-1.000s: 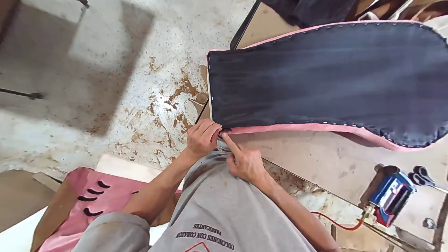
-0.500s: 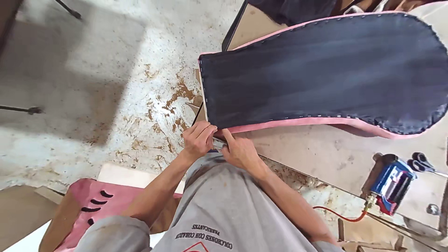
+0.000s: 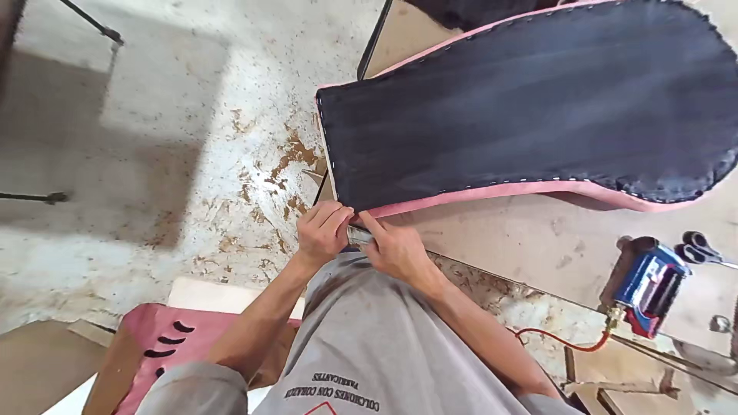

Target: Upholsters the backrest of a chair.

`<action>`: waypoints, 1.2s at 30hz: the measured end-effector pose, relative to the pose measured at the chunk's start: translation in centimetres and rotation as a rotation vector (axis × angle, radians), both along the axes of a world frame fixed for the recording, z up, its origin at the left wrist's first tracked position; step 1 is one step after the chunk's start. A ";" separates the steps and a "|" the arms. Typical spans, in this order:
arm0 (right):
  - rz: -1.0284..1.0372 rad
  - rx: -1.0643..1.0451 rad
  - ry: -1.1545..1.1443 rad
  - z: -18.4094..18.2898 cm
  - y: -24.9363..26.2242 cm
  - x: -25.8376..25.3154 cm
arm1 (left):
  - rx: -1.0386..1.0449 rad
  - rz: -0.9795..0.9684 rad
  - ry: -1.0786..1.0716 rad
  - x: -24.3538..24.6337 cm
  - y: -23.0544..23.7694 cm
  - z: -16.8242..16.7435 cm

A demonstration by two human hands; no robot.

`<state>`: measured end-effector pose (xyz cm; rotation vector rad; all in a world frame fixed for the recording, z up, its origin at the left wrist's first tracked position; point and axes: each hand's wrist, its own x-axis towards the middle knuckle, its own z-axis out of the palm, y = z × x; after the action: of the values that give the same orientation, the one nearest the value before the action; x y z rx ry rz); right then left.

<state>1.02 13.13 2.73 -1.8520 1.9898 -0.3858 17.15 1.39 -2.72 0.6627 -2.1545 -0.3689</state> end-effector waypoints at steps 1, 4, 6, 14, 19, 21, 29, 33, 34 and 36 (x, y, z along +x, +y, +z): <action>0.027 -0.126 -0.027 -0.3 1.4 -0.6 | -0.002 0.004 -0.028 0.0 0.0 0.2; -0.002 -0.279 -0.122 -0.9 4.9 -1.8 | 0.021 0.006 -0.160 -0.3 0.2 1.5; -0.076 -0.240 -0.196 -1.1 6.2 -2.4 | -0.001 -0.032 -0.278 -0.7 -0.1 2.5; -0.361 -0.171 -0.208 -2.2 9.9 -5.4 | -0.176 -0.126 -0.488 -1.2 -0.9 3.9; -0.476 -0.374 -0.048 -3.0 9.0 -5.4 | -0.193 -0.118 -0.421 -1.4 -1.1 3.9; -0.470 -0.497 0.069 -3.2 6.6 -4.8 | -0.184 -0.132 -0.387 -1.3 -1.3 3.8; -0.122 -0.533 0.095 -5.8 -1.3 -2.0 | -0.066 -0.248 -0.437 -1.2 -2.3 4.2; -0.183 -0.606 0.047 -5.6 -1.6 -1.5 | -0.042 -0.221 -0.570 -1.3 -1.9 5.2; -0.192 -0.611 0.038 -5.5 -1.6 -1.4 | -0.059 -0.213 -0.570 -1.5 -1.9 5.4; -0.189 -0.624 0.021 -5.5 -1.6 -1.3 | -0.057 -0.209 -0.543 -1.9 -2.0 5.5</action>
<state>-0.28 11.48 -2.76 -2.0010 2.2336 -1.1574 15.30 -0.60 2.82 0.5482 -2.7536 -0.2528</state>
